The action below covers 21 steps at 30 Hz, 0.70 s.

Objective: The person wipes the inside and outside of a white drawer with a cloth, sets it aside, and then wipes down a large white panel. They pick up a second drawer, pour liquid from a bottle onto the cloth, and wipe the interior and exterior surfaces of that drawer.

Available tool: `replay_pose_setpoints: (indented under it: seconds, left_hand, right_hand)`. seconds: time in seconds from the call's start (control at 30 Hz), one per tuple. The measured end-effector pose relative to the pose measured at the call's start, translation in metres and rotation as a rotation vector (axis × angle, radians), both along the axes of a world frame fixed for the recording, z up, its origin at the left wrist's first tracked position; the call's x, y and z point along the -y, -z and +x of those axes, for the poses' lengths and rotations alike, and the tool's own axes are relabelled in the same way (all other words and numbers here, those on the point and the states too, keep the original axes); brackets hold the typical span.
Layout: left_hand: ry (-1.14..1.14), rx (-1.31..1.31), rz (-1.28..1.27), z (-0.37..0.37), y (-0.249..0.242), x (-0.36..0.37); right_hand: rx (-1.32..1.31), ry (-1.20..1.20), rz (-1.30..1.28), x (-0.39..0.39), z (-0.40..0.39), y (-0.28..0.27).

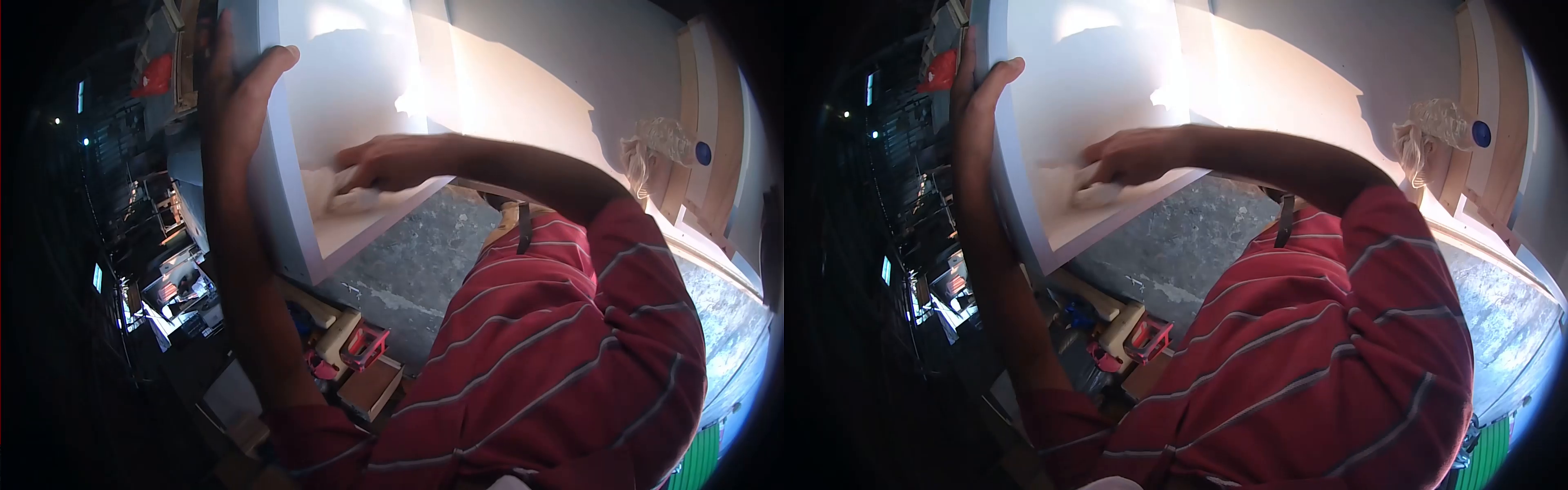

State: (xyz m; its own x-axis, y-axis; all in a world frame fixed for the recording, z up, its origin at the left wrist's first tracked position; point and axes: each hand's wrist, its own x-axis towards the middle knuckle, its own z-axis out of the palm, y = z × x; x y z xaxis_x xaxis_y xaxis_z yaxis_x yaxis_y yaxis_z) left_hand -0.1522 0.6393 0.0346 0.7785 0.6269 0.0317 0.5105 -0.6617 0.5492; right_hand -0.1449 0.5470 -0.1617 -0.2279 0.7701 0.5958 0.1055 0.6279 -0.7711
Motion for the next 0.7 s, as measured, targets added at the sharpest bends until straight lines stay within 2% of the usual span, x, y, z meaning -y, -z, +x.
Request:
replay_pose_setpoints:
  seconds: [0.03, 0.07, 0.1, 0.13, 0.2, 0.27, 0.33, 0.4, 0.47, 0.53, 0.6, 0.67, 0.7]
  left_hand:
    - [0.043, 0.044, 0.028, -0.002, 0.001, -0.001]
    - [0.038, 0.042, 0.029, -0.004, 0.000, 0.000]
    - [0.081, 0.027, 0.063, -0.002, 0.000, 0.001]
    - [0.128, 0.012, 0.097, 0.001, 0.000, 0.002]
    - [0.060, 0.034, -0.002, 0.003, -0.002, 0.009]
    - [-0.023, 0.032, -0.110, -0.001, -0.001, 0.014]
    - [0.002, 0.029, -0.095, 0.000, -0.003, 0.010]
    - [-0.002, -0.005, -0.083, 0.001, -0.004, 0.014]
    - [-0.011, -0.026, -0.151, 0.000, -0.005, 0.013]
    - [-0.014, 0.001, -0.100, 0.000, -0.003, 0.009]
    - [-0.029, 0.018, -0.055, -0.002, -0.001, 0.007]
    - [0.041, 0.009, 0.045, 0.001, 0.000, 0.004]
    - [0.038, 0.019, 0.042, 0.003, -0.003, 0.011]
  right_hand:
    - [0.248, 0.071, -0.104, 0.006, 0.012, 0.017]
    - [0.536, 0.006, -0.225, 0.005, 0.027, 0.035]
    - [0.517, 0.034, -0.327, 0.007, 0.033, 0.060]
    - [0.515, 0.041, -0.328, 0.009, 0.035, 0.052]
    - [-0.025, 0.281, -0.429, 0.019, 0.040, 0.011]
    - [-0.640, 0.137, -0.438, 0.023, 0.029, -0.026]
    - [-0.793, -0.030, -0.230, 0.015, -0.001, -0.048]
    - [-0.502, -0.197, 0.019, 0.009, -0.024, -0.057]
    - [-0.461, -0.180, -0.030, 0.001, -0.032, -0.038]
    - [-0.268, -0.137, -0.202, 0.004, -0.017, -0.015]
    - [-0.173, -0.142, -0.190, 0.001, -0.010, 0.039]
    - [0.035, -0.068, -0.505, 0.013, -0.001, 0.074]
    - [0.118, -0.016, -0.526, 0.017, 0.002, 0.092]
